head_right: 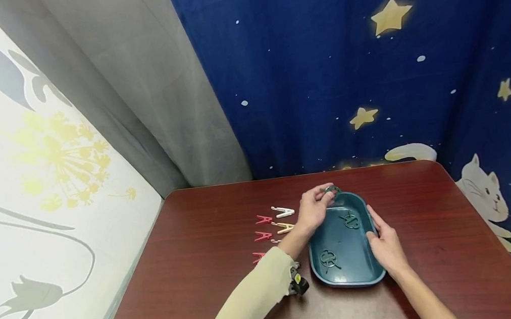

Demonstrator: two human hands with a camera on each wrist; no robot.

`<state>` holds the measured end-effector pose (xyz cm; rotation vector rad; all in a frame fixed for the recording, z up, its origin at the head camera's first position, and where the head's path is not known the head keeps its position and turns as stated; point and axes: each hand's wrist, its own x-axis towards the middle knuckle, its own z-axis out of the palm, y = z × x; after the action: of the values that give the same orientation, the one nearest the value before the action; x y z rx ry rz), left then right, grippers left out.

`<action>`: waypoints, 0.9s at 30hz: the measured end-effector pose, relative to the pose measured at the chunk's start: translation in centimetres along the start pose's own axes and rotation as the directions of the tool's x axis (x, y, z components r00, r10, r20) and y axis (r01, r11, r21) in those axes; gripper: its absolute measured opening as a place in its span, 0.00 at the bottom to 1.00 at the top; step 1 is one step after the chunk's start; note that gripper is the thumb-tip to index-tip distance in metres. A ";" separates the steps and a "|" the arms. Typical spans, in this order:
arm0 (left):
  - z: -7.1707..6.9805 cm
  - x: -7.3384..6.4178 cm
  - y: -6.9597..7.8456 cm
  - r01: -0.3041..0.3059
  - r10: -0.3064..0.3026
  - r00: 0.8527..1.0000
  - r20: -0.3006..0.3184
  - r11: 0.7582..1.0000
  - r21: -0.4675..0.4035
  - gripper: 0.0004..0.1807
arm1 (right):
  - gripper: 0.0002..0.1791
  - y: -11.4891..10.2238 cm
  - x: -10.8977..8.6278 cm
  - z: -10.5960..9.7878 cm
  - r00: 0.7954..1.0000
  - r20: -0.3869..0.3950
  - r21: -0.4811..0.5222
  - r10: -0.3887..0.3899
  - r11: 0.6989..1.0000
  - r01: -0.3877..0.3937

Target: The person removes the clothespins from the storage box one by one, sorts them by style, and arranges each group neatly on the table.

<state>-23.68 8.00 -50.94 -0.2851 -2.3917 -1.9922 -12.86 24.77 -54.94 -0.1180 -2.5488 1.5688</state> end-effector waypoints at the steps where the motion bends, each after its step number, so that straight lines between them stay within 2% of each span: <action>1: -0.5 0.2 0.1 -0.002 0.002 1.000 0.007 0.999 -0.032 0.13 | 0.38 0.0 0.0 0.0 1.000 0.000 0.004 -0.002 1.000 0.002; 6: -3.7 1.1 0.2 -0.023 0.024 1.000 0.003 0.993 -0.120 0.14 | 0.38 0.0 0.0 -0.1 1.000 -0.001 0.008 -0.006 1.000 0.006; 14: -9.9 1.2 -1.3 -0.017 0.013 0.999 -0.041 0.995 -0.101 0.12 | 0.38 0.1 -0.1 -0.1 1.000 -0.001 0.021 -0.014 1.000 0.014; 17: -11.9 1.0 -1.8 0.006 -0.014 0.998 -0.061 0.990 -0.137 0.12 | 0.38 0.1 -0.2 -0.1 1.000 -0.004 0.027 -0.007 1.000 0.007; 23: -15.9 0.0 -3.0 0.081 -0.097 0.988 -0.122 0.989 -0.127 0.12 | 0.38 0.2 -0.2 -0.1 1.000 -0.004 0.019 -0.001 1.000 0.001; 27: -18.5 -1.2 -3.9 0.112 -0.129 0.981 -0.141 0.986 -0.122 0.14 | 0.38 0.0 -0.1 -0.1 1.000 -0.003 0.018 -0.001 1.000 0.001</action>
<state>-25.03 -10.84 -51.39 0.0092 -2.2608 -2.1204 -12.76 24.83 -54.94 -0.1169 -2.5314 1.5905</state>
